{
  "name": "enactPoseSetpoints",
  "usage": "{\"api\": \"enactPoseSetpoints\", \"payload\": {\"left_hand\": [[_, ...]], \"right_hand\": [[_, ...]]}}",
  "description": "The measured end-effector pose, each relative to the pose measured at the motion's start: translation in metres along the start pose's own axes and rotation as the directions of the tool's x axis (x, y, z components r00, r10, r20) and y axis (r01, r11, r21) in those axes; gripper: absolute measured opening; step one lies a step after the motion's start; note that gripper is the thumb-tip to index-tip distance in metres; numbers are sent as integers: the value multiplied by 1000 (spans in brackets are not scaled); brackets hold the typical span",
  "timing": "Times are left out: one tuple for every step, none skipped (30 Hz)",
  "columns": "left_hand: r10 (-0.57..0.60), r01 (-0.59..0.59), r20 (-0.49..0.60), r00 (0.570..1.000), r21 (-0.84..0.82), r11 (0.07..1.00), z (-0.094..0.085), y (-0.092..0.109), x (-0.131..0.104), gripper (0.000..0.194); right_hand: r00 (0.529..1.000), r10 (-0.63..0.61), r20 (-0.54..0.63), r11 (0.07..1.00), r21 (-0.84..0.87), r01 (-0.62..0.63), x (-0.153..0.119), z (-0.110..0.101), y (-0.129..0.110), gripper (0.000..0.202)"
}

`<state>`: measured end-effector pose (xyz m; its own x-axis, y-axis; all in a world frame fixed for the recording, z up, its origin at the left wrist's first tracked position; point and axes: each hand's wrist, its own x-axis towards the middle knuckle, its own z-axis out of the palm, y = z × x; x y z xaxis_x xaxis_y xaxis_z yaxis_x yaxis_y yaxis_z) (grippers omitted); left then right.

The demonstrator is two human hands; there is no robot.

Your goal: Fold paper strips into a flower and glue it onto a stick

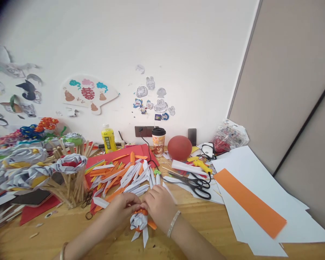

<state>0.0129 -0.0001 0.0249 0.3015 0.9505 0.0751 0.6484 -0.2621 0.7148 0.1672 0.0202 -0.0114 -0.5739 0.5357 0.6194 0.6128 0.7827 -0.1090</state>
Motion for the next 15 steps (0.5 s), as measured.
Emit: {"api": "enactPoseSetpoints", "payload": {"left_hand": [[3,-3,29,1000,-16,1000,-1,-2,0,20],[8,-6,60,998,-33,999,-1,-4,1,20],[11,-6,87,996,-53,999,-1,-7,2,21],[12,-2,115,993,-80,997,-1,-10,2,21],[13,5,144,989,-119,993,-1,-14,3,20],[11,18,172,985,-169,985,-1,-18,3,20],[8,39,203,979,-224,974,0,-22,4,20],[1,65,231,973,-281,958,1,-26,5,20],[-12,95,249,968,-322,942,2,-28,5,21],[-26,110,241,970,-345,932,3,-30,5,21],[-40,117,218,975,-354,928,3,-30,6,22],[-50,112,183,982,-348,931,3,-28,6,21],[-54,98,138,989,-332,938,2,-25,5,21],[-54,81,96,994,-312,946,2,-21,5,21],[-48,62,53,997,-289,955,1,-17,4,20]], "right_hand": [[1000,-21,-3,1000,-17,21,0,1,0,16],[999,-46,-5,998,-32,46,0,2,1,18],[998,-70,-9,997,-46,69,0,3,1,20],[996,-90,-15,994,-57,89,-1,4,2,22],[994,-105,-22,993,-63,103,-1,6,3,23],[993,-112,-30,992,-64,110,-1,7,4,25],[992,-117,-36,991,-62,115,-2,8,5,26],[992,-120,-39,991,-58,117,-2,9,6,27],[992,-125,-37,991,-52,123,-2,9,6,28],[991,-130,-33,991,-44,129,-1,8,6,28],[990,-134,-31,991,-34,133,-1,7,6,28],[990,-135,-32,991,-20,134,0,4,5,28],[991,-129,-36,992,0,129,1,1,4,27],[993,-113,-45,993,26,114,2,-2,3,27],[995,-86,-55,994,59,89,2,-6,2,27]]}}
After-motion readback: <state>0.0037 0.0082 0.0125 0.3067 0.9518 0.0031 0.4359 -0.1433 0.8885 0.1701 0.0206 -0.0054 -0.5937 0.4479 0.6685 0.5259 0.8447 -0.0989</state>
